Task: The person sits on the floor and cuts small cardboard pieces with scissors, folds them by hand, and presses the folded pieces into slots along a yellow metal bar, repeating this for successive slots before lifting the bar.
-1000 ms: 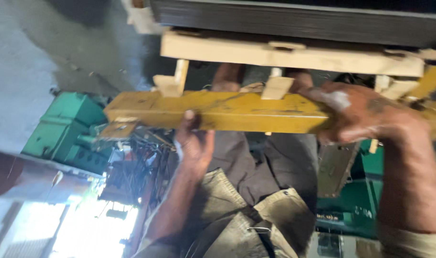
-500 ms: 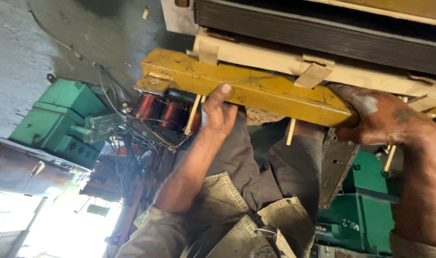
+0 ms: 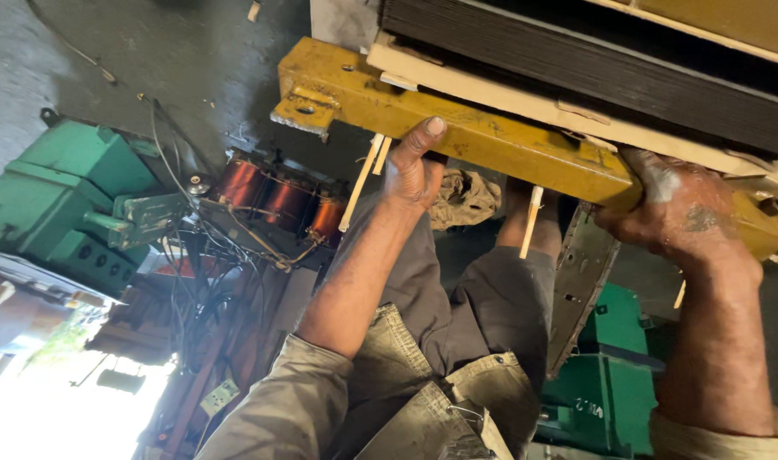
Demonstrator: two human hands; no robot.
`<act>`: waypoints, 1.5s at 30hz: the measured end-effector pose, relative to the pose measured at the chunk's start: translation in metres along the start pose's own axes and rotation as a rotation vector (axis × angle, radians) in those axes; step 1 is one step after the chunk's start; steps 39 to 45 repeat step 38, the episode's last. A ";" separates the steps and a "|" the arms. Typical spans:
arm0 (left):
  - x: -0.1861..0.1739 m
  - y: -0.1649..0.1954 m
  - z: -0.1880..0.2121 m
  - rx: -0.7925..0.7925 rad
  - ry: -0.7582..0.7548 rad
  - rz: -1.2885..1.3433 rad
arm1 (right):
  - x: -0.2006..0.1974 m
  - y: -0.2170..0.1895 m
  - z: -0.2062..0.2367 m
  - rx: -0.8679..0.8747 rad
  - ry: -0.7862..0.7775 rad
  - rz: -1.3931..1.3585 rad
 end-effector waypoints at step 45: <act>-0.023 0.046 -0.036 0.544 -0.158 -0.246 | 0.165 0.046 -0.008 -0.100 1.044 -1.313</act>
Point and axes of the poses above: each hand's wrist, its own z-axis away from the middle knuckle, its own x-axis out of the palm, y = z × x, the point moved 9 cm from there along -z, towards the middle knuckle, and after that the axes turned 8 degrees about y, right-handed, at the moved point
